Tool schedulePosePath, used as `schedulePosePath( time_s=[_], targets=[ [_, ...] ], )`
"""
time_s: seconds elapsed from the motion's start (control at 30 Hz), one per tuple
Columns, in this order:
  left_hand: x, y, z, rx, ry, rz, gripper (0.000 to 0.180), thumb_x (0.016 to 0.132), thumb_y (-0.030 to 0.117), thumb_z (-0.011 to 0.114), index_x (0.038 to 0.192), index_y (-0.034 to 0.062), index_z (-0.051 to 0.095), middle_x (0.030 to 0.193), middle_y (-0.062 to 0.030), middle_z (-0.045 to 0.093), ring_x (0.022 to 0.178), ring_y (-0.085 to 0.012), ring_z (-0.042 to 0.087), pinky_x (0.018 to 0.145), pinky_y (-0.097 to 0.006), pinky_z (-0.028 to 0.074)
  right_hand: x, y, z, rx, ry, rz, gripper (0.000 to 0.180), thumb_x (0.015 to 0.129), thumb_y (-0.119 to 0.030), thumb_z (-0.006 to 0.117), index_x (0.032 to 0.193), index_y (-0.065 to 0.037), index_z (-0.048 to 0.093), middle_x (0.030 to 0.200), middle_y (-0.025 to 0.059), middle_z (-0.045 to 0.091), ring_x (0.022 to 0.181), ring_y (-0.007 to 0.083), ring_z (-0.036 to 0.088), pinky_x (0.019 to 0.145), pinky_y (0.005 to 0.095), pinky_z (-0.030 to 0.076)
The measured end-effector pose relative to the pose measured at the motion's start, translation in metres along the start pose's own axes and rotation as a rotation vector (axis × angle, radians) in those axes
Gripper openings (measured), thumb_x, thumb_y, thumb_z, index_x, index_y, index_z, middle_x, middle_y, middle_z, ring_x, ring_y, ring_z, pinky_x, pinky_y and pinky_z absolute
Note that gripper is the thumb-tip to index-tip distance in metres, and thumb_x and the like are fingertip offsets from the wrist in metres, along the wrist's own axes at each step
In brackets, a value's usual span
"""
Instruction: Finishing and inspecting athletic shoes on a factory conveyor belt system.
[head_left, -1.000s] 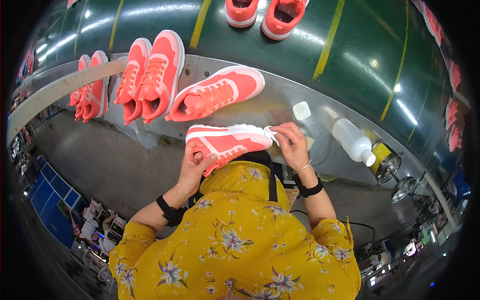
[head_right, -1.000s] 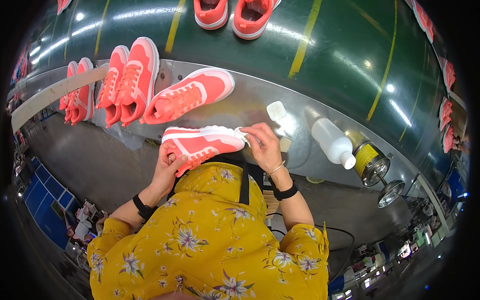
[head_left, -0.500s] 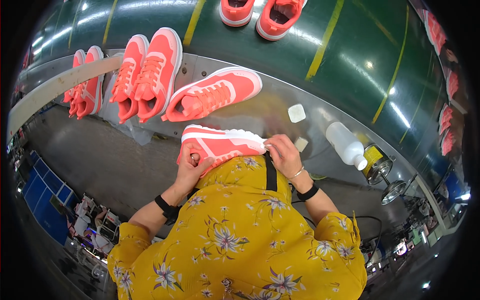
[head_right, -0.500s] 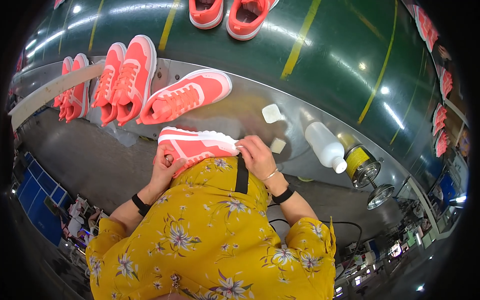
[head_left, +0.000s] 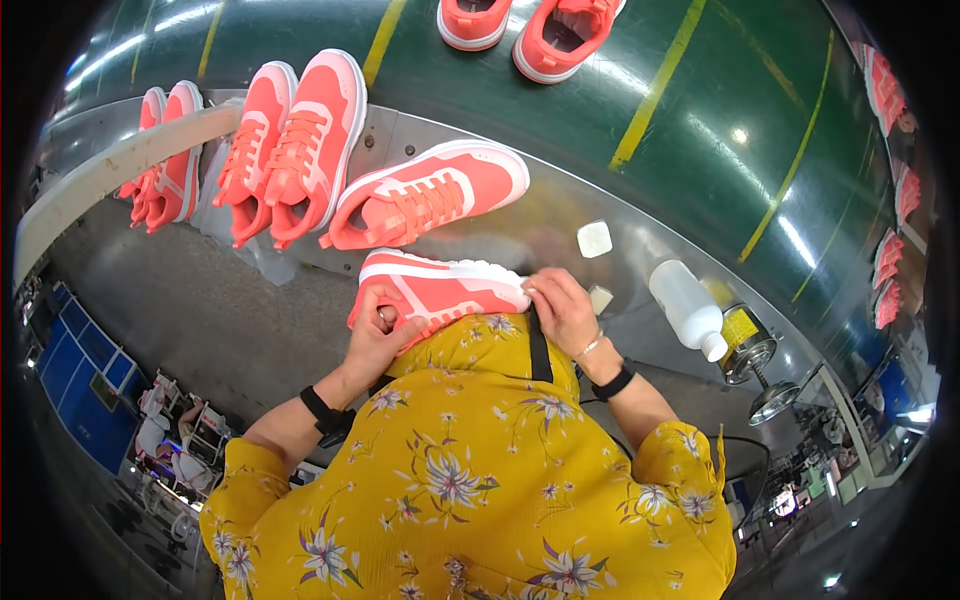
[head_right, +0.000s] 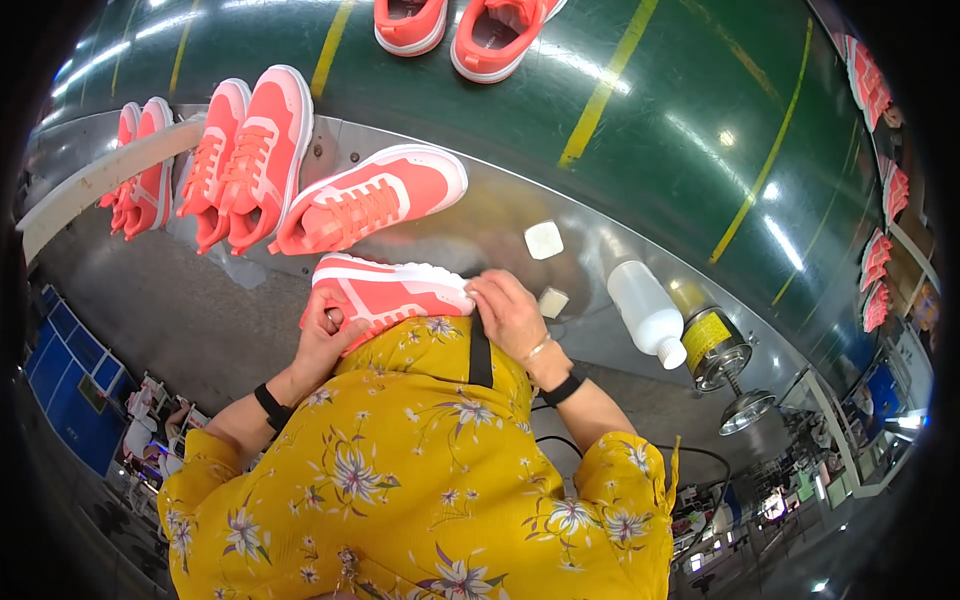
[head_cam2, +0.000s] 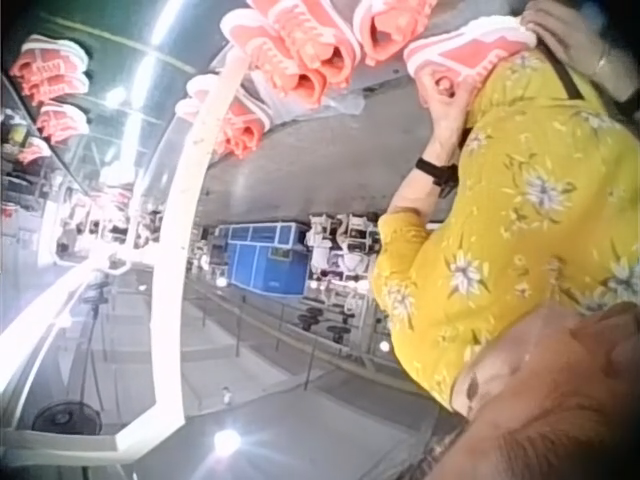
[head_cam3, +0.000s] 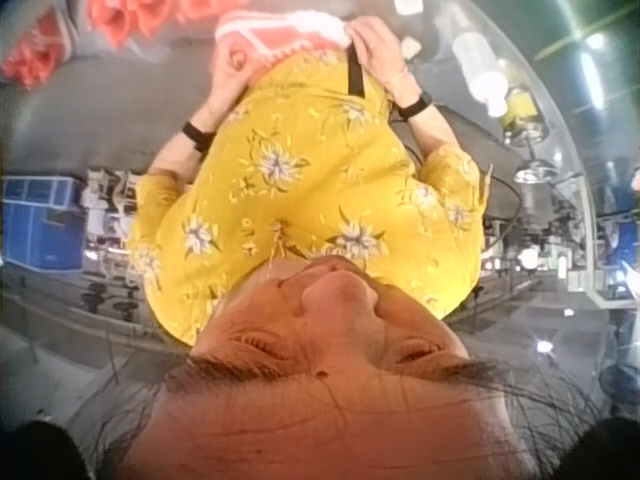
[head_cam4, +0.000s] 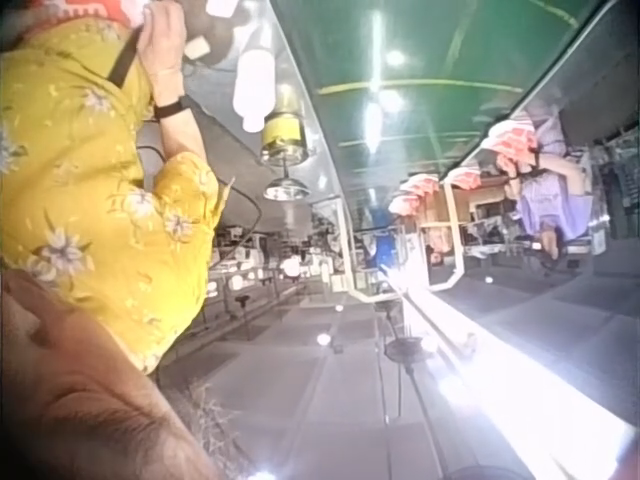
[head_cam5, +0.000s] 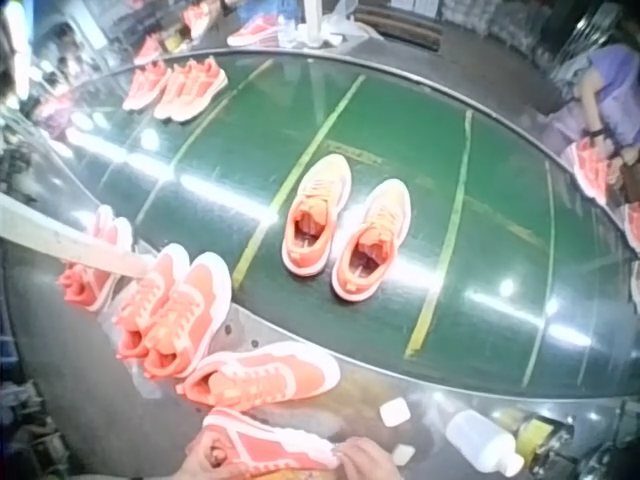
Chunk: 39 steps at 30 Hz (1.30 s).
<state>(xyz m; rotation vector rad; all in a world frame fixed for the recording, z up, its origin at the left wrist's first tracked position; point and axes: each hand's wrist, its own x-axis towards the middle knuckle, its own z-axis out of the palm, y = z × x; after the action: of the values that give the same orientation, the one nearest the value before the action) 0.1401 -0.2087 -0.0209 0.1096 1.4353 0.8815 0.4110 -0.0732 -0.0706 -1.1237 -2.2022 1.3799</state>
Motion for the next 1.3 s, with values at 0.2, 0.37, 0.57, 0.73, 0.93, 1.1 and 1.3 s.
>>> schedulePosePath(
  time_s=[0.2, 0.37, 0.57, 0.73, 0.93, 1.1, 1.3],
  targets=[
    [0.001, -0.003, -0.003, 0.007, -0.007, 0.012, 0.042, 0.091, 0.000, 0.072, 0.116, 0.0102, 0.040, 0.086, -0.0010, 0.062, 0.079, -0.0055, 0.062, 0.068, -0.021, 0.048, 0.010, -0.006, 0.001, 0.003, -0.012, -0.026, 0.017, 0.084, 0.001, 0.068, 0.101, -0.002, 0.068, 0.097, 0.0141, 0.062, 0.088, 0.0332, 0.064, 0.076, 0.0396, 0.055],
    [0.001, -0.005, -0.005, 0.013, 0.004, 0.000, 0.042, 0.091, -0.001, 0.072, 0.115, 0.0103, 0.040, 0.088, -0.0018, 0.064, 0.081, -0.0058, 0.063, 0.070, -0.021, 0.049, 0.024, -0.005, 0.008, -0.003, -0.035, -0.058, 0.018, 0.082, 0.000, 0.069, 0.100, -0.003, 0.067, 0.094, 0.0134, 0.061, 0.089, 0.0327, 0.063, 0.076, 0.0392, 0.054],
    [-0.001, -0.009, -0.007, -0.018, -0.002, 0.014, 0.042, 0.090, -0.002, 0.072, 0.115, 0.0100, 0.040, 0.094, -0.0052, 0.067, 0.085, -0.0083, 0.065, 0.071, -0.021, 0.050, 0.055, -0.018, 0.021, 0.069, -0.172, -0.182, 0.017, 0.082, -0.004, 0.070, 0.099, -0.004, 0.068, 0.092, 0.0123, 0.059, 0.087, 0.0324, 0.061, 0.075, 0.0404, 0.052],
    [-0.004, -0.012, -0.007, -0.037, -0.008, 0.035, 0.042, 0.090, -0.001, 0.072, 0.115, 0.0097, 0.040, 0.095, -0.0065, 0.067, 0.086, -0.0095, 0.066, 0.072, -0.022, 0.051, 0.044, -0.012, 0.013, 0.028, -0.178, -0.155, 0.016, 0.081, -0.004, 0.070, 0.097, -0.005, 0.068, 0.092, 0.0118, 0.060, 0.087, 0.0319, 0.062, 0.075, 0.0406, 0.052],
    [-0.005, -0.014, -0.010, -0.018, -0.034, 0.043, 0.042, 0.090, 0.000, 0.072, 0.115, 0.0085, 0.039, 0.100, -0.0086, 0.068, 0.089, -0.0113, 0.067, 0.073, -0.023, 0.052, 0.070, -0.026, 0.041, 0.027, -0.297, -0.240, 0.015, 0.084, -0.005, 0.070, 0.099, -0.006, 0.069, 0.093, 0.0113, 0.061, 0.088, 0.0314, 0.063, 0.077, 0.0406, 0.053],
    [-0.008, -0.015, -0.010, 0.001, -0.055, 0.048, 0.041, 0.091, 0.000, 0.071, 0.114, 0.0081, 0.038, 0.103, -0.0110, 0.069, 0.091, -0.0125, 0.068, 0.077, -0.024, 0.053, 0.060, -0.022, 0.018, -0.007, -0.315, -0.165, 0.008, 0.086, -0.009, 0.065, 0.093, -0.006, 0.068, 0.090, 0.0117, 0.059, 0.089, 0.0323, 0.061, 0.080, 0.0404, 0.052],
    [-0.011, -0.020, -0.015, -0.035, -0.083, 0.065, 0.040, 0.090, -0.001, 0.071, 0.112, 0.0073, 0.039, 0.101, -0.0109, 0.068, 0.091, -0.0133, 0.068, 0.078, -0.026, 0.053, 0.073, -0.028, 0.043, -0.007, -0.300, -0.262, 0.011, 0.084, -0.008, 0.070, 0.094, -0.006, 0.068, 0.091, 0.0114, 0.061, 0.087, 0.0326, 0.062, 0.077, 0.0423, 0.053]
  ],
)
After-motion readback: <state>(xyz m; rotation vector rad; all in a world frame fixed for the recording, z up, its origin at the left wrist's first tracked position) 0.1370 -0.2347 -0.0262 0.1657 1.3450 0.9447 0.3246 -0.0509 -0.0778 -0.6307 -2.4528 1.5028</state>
